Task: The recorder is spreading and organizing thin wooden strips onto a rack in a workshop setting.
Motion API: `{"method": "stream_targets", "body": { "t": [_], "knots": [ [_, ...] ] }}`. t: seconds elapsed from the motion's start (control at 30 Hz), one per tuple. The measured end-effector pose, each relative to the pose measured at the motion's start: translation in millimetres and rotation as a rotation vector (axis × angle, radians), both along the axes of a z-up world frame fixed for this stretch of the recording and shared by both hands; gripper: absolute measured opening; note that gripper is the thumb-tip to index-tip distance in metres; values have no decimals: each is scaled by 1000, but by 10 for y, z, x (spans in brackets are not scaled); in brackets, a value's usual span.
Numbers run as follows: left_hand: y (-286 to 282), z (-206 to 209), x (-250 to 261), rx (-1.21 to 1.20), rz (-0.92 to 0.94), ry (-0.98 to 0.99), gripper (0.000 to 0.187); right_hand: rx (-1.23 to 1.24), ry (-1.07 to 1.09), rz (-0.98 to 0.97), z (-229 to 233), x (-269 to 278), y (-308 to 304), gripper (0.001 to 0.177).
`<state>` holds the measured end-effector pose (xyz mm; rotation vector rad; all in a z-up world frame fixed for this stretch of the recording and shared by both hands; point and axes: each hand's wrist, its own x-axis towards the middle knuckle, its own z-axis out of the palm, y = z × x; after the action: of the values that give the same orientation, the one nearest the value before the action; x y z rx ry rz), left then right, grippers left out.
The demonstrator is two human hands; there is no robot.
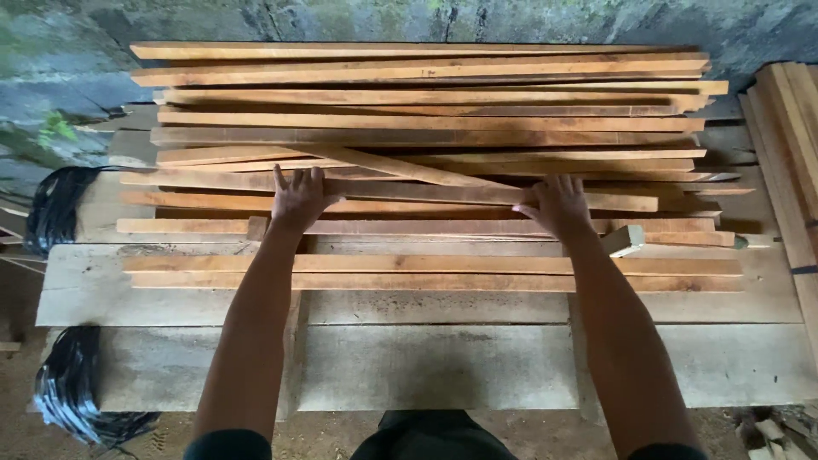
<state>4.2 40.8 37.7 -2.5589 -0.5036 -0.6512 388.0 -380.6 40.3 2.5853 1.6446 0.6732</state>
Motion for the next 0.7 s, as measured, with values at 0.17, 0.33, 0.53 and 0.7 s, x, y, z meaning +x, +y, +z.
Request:
{"method": "stream_targets", "body": {
  "t": [0.17,0.33,0.53,0.7],
  "knots": [
    [-117,478,-52,-115,-35,-28,68,236,-132,113,108,187,-95,68],
    [-65,526,10,-125,-3,2,55,333,-148,135,185,258,-136,67],
    [-482,801,-9,35,-6,-189,21,81,-19,145,274,-38,-78,50],
    [-256,364,-236,-72,-85,-98,45,187,-120,265,628,-322,-215,72]
  ]
}}
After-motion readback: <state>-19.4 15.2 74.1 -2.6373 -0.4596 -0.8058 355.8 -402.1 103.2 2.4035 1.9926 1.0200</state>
